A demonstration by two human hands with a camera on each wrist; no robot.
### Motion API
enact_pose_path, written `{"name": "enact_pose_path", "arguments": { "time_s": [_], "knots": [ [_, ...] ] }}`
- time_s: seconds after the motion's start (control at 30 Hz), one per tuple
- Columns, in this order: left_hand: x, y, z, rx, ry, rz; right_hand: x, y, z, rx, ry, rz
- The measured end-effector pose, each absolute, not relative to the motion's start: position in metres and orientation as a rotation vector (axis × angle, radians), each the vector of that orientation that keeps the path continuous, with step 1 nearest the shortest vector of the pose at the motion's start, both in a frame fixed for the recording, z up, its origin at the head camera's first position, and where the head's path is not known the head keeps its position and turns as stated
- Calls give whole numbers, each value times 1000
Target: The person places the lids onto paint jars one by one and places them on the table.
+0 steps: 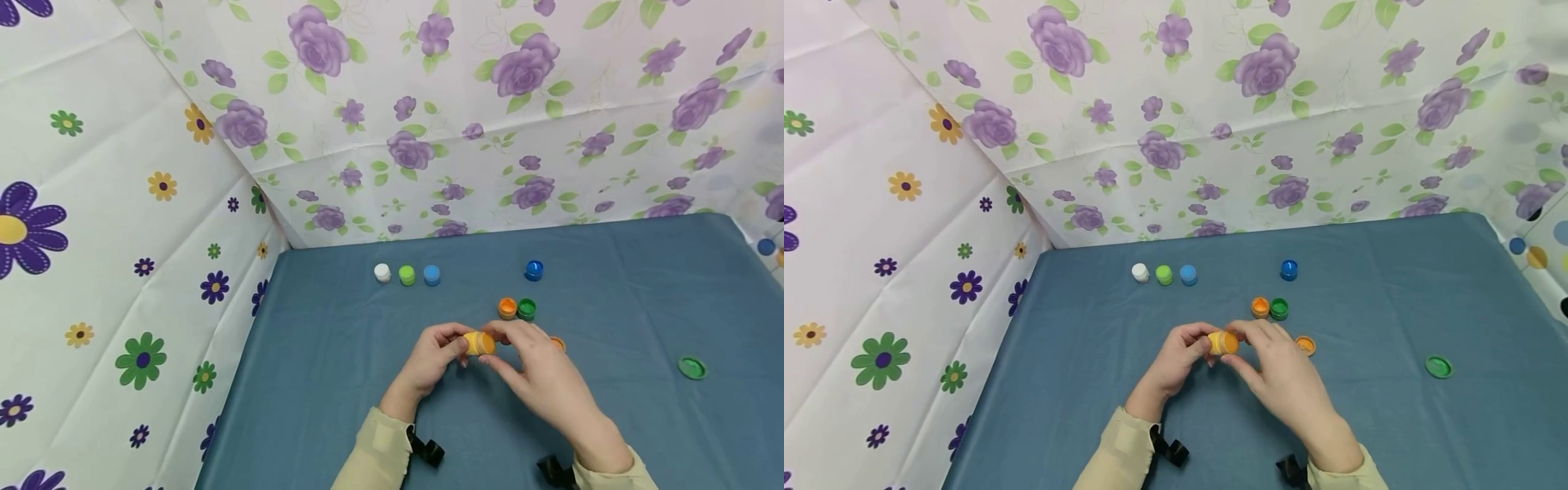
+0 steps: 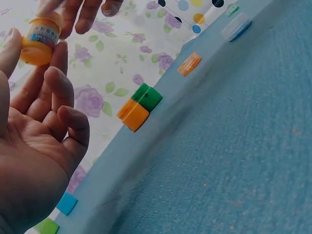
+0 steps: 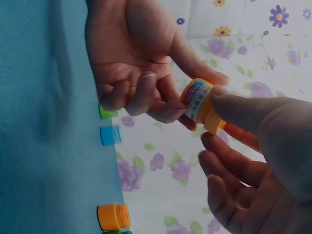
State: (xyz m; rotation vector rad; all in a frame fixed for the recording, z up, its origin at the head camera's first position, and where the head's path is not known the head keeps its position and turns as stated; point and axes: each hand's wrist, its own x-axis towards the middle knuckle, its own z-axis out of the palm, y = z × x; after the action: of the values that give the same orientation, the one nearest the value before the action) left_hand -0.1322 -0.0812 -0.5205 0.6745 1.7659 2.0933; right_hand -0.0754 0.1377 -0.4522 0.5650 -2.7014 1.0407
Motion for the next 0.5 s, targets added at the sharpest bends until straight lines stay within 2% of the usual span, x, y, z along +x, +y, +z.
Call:
{"name": "enact_pose_path", "arguments": {
  "time_s": [0.23,0.5],
  "knots": [
    [-131,-82,-521,728,1704,2111,-74,132,-453,532,-2744,900],
    [-130,-79,-519,815,1639,2107,-76,122,-453,358,-2836,930]
  ]
}}
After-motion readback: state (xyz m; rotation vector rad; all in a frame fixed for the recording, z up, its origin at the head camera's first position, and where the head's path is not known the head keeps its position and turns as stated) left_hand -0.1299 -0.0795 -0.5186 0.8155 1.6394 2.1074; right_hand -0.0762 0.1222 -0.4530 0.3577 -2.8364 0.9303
